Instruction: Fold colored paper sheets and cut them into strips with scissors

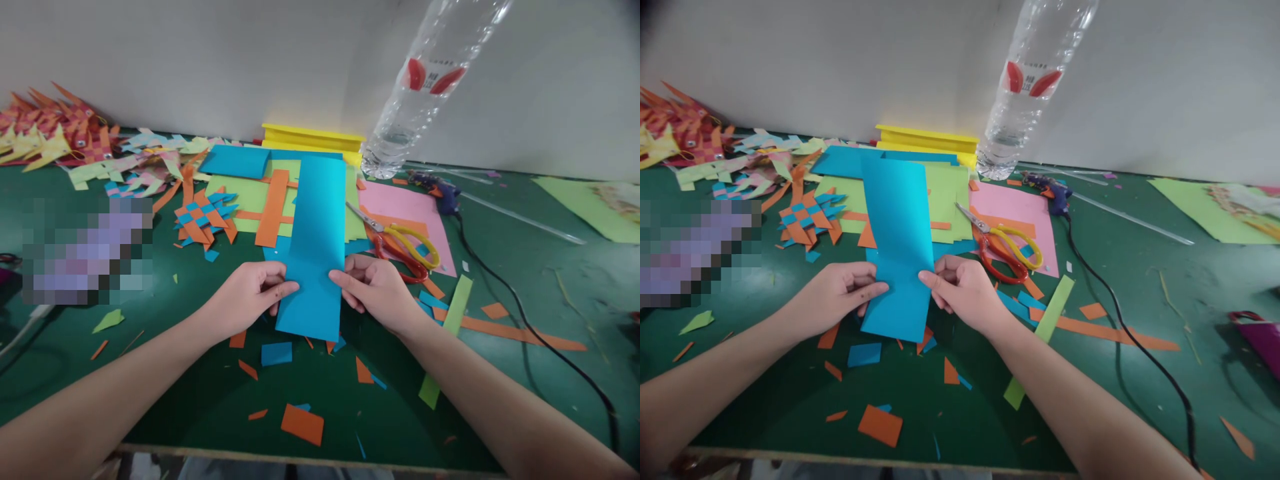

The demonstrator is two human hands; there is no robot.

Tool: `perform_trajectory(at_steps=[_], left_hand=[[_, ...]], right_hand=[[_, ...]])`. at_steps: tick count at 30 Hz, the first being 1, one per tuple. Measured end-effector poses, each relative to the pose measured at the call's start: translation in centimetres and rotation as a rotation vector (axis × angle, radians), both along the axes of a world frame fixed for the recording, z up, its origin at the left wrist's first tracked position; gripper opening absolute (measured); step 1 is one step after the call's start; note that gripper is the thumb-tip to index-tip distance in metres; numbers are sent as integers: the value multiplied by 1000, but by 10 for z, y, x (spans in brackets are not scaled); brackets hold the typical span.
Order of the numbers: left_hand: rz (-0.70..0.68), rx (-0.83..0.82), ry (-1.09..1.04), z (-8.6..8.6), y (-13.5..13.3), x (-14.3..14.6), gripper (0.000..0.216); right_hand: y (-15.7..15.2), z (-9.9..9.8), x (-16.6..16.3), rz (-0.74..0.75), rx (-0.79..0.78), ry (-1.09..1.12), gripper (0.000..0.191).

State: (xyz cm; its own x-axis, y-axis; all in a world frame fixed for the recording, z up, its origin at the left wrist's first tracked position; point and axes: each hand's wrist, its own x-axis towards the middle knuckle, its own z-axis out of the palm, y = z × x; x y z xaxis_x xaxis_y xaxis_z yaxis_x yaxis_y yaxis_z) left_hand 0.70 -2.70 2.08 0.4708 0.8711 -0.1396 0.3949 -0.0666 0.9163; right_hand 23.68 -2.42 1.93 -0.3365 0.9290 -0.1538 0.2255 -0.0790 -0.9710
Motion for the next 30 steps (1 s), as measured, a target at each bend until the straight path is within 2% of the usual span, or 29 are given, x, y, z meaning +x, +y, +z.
perform_trajectory(at_steps=[30], left_hand=[[-44,-24,62,7,-2,0,36]], right_hand=[[-1,-2,2,23,23,-1,38]])
